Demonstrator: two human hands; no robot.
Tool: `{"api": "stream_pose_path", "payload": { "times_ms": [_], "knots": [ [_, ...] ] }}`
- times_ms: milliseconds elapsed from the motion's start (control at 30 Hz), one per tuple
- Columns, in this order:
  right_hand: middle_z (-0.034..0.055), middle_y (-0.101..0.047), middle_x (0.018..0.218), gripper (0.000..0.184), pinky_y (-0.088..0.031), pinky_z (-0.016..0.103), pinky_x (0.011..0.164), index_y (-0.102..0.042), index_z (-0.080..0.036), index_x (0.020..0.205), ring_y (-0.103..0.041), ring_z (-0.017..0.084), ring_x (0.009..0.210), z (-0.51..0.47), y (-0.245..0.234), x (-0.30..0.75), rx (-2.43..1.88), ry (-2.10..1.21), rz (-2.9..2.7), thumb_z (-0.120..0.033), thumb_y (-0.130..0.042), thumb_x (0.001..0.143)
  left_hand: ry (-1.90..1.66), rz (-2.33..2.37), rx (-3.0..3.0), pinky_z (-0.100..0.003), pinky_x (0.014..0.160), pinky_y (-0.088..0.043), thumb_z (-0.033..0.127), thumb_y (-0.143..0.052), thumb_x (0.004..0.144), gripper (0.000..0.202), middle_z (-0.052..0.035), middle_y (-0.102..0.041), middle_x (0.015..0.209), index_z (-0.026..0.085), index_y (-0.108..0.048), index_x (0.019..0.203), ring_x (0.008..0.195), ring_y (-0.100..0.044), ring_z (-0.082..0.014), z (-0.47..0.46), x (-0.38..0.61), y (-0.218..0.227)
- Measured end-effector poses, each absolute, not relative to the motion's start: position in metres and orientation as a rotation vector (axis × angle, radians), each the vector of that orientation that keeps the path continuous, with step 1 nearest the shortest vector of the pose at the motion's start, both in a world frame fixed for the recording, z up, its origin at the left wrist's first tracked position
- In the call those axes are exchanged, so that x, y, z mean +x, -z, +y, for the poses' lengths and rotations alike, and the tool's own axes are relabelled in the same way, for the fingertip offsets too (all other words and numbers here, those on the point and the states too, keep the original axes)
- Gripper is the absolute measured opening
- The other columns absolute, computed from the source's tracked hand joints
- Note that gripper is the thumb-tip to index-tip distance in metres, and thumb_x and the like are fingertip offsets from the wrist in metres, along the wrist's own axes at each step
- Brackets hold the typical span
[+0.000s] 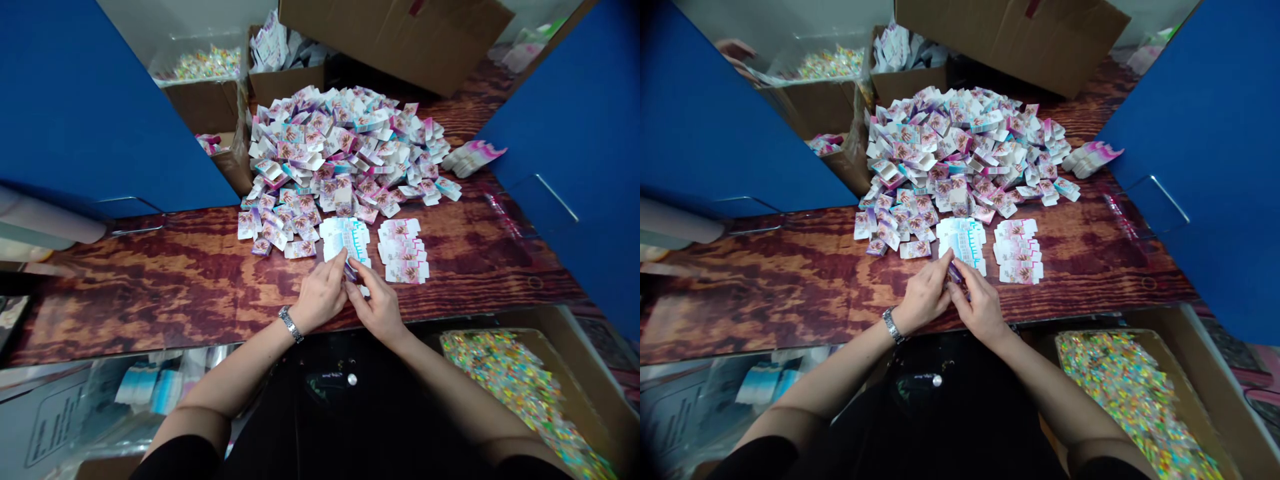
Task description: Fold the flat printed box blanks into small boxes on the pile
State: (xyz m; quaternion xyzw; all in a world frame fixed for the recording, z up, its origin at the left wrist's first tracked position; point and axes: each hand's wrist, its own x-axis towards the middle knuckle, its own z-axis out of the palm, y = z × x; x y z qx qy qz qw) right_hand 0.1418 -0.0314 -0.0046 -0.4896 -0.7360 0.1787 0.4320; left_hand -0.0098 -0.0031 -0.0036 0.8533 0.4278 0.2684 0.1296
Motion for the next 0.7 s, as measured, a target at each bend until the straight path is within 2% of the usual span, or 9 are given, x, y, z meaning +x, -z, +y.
{"api": "stream_pose_path", "payload": {
  "times_ms": [167, 300, 333, 400, 467, 500, 567, 700],
  "knots": [
    [0.0139, -0.062, 0.127, 0.044, -0.051, 0.036, 0.100, -0.047, -0.014, 0.138, -0.061, 0.022, 0.115, -0.027, 0.013, 0.145, -1.140, -0.290, -1.970, -0.014, -0.045, 0.094, -0.722, 1.242, 2.509, -0.036, 0.089, -0.053, 0.017, -0.043, 0.086, 0.072, -0.0165, -0.059, 0.121, 0.010, -0.009, 0.150, 0.107, -0.059, -0.0243, -0.006, -0.009, 0.011],
    [0.0103, -0.067, 0.119, 0.043, -0.053, 0.038, 0.094, -0.047, -0.018, 0.137, -0.064, 0.022, 0.105, -0.014, 0.013, 0.163, -1.220, -0.343, -2.128, -0.027, -0.049, 0.095, -0.768, 1.318, 2.601, -0.037, 0.090, -0.052, 0.027, -0.046, 0.091, 0.067, -0.0167, -0.060, 0.121, 0.012, -0.016, 0.149, 0.106, -0.060, -0.0248, 0.017, -0.026, -0.005],
    [0.0112, -0.066, 0.120, 0.047, -0.053, 0.040, 0.092, -0.047, -0.018, 0.138, -0.064, 0.024, 0.105, -0.011, 0.014, 0.169, -1.273, -0.294, -2.199, -0.032, -0.052, 0.094, -0.862, 1.407, 2.601, -0.039, 0.094, -0.050, 0.032, -0.047, 0.092, 0.068, -0.0184, -0.055, 0.129, 0.013, -0.015, 0.149, 0.114, -0.057, -0.0265, 0.027, -0.033, -0.013],
    [0.0148, -0.062, 0.125, 0.058, -0.052, 0.046, 0.090, -0.046, -0.018, 0.139, -0.059, 0.030, 0.109, -0.007, 0.019, 0.178, -1.401, -0.146, -2.347, -0.043, -0.060, 0.088, -1.107, 1.586, 2.549, -0.048, 0.108, -0.037, 0.044, -0.052, 0.090, 0.080, -0.0218, -0.032, 0.148, 0.012, -0.011, 0.150, 0.136, -0.035, -0.0330, 0.045, -0.046, -0.029],
    [0.0170, -0.058, 0.129, 0.063, -0.052, 0.048, 0.088, -0.048, -0.019, 0.136, -0.056, 0.034, 0.112, -0.007, 0.027, 0.183, -1.507, -0.014, -2.464, -0.047, -0.065, 0.083, -1.211, 1.631, 2.539, -0.053, 0.113, -0.025, 0.049, -0.055, 0.088, 0.086, -0.0212, -0.013, 0.156, 0.013, -0.008, 0.150, 0.144, -0.015, -0.0361, 0.056, -0.054, -0.038],
    [0.0167, -0.059, 0.128, 0.060, -0.052, 0.046, 0.087, -0.051, -0.019, 0.134, -0.057, 0.034, 0.110, -0.008, 0.031, 0.184, -1.541, 0.029, -2.497, -0.047, -0.066, 0.082, -1.204, 1.605, 2.563, -0.054, 0.114, -0.023, 0.048, -0.055, 0.088, 0.084, -0.0211, -0.010, 0.156, 0.013, -0.009, 0.150, 0.145, -0.012, -0.0363, 0.057, -0.054, -0.038],
    [0.0148, -0.062, 0.122, 0.051, -0.051, 0.043, 0.083, -0.056, -0.020, 0.128, -0.059, 0.031, 0.104, -0.010, 0.038, 0.184, -1.579, 0.066, -2.519, -0.044, -0.065, 0.084, -1.105, 1.504, 2.629, -0.053, 0.113, -0.026, 0.043, -0.053, 0.090, 0.075, -0.0213, -0.018, 0.154, 0.013, -0.017, 0.149, 0.144, -0.018, -0.0348, 0.051, -0.049, -0.029],
    [0.0127, -0.066, 0.114, 0.044, -0.051, 0.039, 0.077, -0.058, -0.019, 0.125, -0.061, 0.028, 0.094, -0.012, 0.042, 0.182, -1.589, 0.104, -2.491, -0.040, -0.062, 0.087, -0.783, 1.219, 2.724, -0.051, 0.109, -0.034, 0.038, -0.050, 0.093, 0.055, -0.0174, -0.050, 0.137, 0.012, -0.038, 0.140, 0.134, -0.038, -0.0315, 0.021, -0.025, 0.006]
  ]
}}
